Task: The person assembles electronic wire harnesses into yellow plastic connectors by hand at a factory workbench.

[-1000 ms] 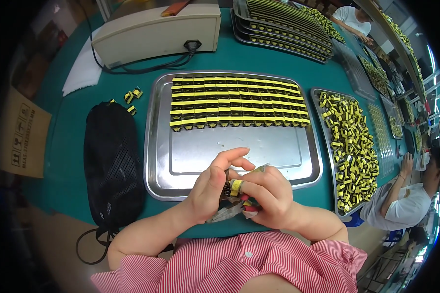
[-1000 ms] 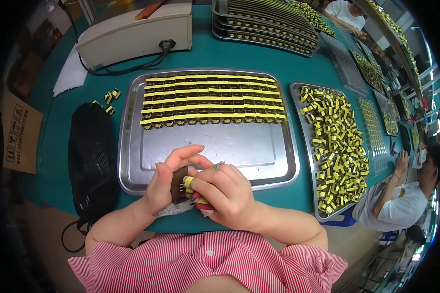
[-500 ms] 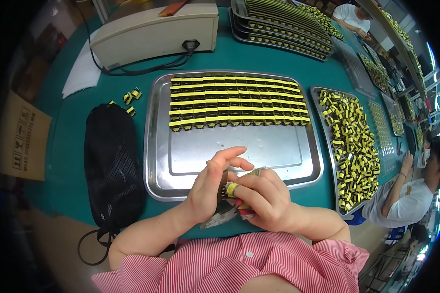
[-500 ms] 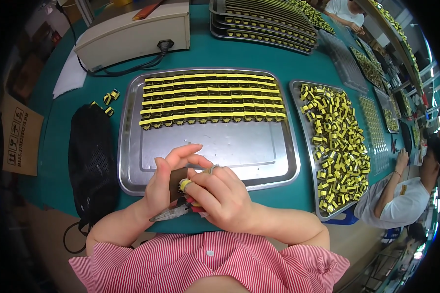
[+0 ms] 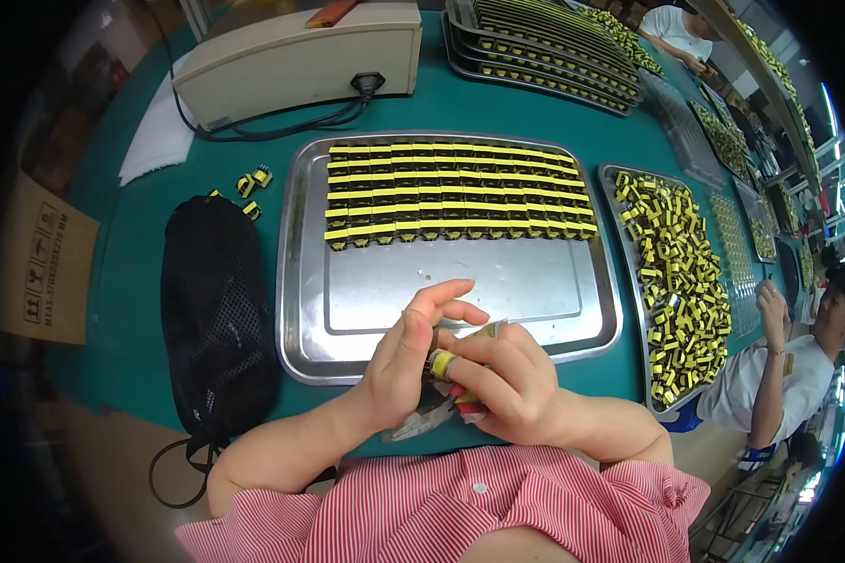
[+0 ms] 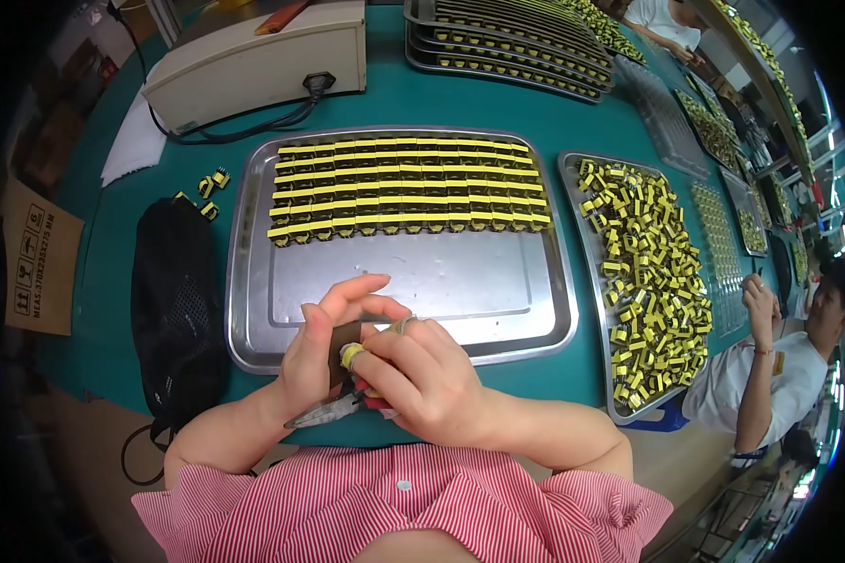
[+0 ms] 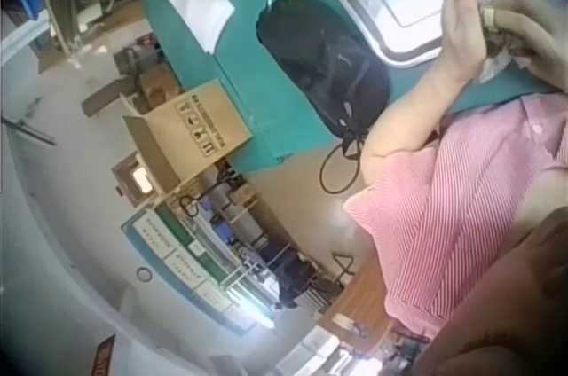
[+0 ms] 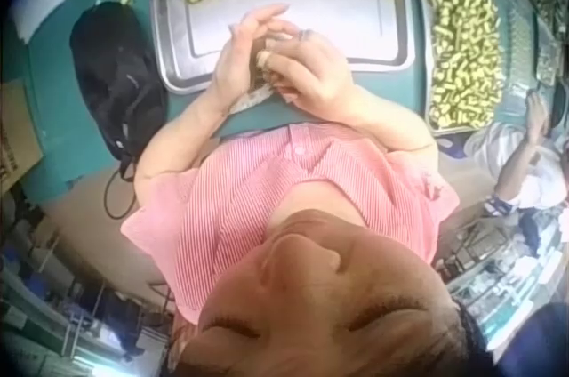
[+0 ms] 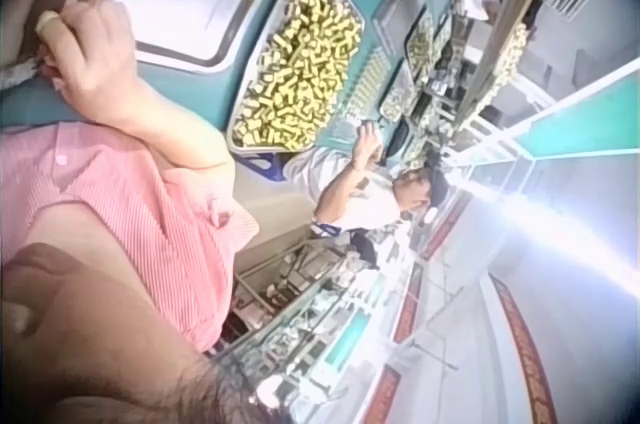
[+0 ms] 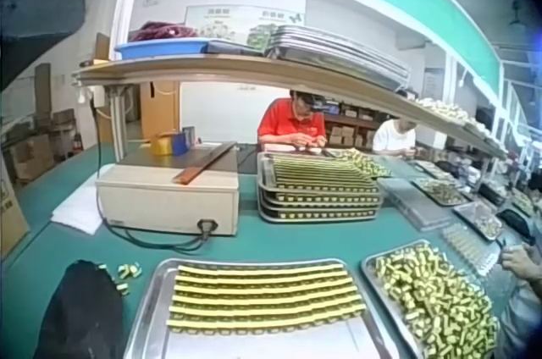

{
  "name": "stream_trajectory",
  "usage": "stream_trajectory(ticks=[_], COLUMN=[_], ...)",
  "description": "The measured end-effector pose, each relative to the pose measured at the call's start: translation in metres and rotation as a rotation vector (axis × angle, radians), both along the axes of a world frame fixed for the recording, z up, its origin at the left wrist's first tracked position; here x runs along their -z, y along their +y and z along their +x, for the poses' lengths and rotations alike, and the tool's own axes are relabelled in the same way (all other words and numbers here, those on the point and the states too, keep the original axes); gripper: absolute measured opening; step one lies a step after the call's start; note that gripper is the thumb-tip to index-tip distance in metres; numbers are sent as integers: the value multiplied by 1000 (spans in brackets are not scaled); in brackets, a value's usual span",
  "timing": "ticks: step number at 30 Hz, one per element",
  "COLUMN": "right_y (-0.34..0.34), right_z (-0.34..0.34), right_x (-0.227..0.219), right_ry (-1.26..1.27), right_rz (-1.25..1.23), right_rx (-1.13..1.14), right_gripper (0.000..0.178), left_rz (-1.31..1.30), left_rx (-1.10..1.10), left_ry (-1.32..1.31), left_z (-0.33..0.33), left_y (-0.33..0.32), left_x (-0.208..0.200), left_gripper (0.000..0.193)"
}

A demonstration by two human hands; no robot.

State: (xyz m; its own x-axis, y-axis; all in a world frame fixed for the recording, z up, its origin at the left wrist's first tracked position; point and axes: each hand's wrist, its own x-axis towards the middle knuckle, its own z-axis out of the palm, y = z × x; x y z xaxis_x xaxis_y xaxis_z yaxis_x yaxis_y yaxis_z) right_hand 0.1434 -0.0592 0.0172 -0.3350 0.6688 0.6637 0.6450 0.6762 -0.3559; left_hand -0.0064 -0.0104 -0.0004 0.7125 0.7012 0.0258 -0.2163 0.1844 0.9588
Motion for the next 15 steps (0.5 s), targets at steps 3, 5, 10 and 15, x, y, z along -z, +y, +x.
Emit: stream_trajectory(ticks=[3,5,10,15], right_y=[1,2,2,2], right_z=[1,3,3,3], right_x=[3,4,3,1], right_ry=[46,99,128,152], right_rz=[-25,-56,-101,-137], right_rx=[-50,-78,-87,-71], right_gripper=[42,43,44,45], left_rz=[-58,-172,-223,-221], left_rx=[10,42,56,42], left_ry=[21,22,1,-42], left_z=[1,1,1,3], left_y=[0,1,1,0], left_x=[-5,-9,-7,-3], left_gripper=[77,79,80,81])
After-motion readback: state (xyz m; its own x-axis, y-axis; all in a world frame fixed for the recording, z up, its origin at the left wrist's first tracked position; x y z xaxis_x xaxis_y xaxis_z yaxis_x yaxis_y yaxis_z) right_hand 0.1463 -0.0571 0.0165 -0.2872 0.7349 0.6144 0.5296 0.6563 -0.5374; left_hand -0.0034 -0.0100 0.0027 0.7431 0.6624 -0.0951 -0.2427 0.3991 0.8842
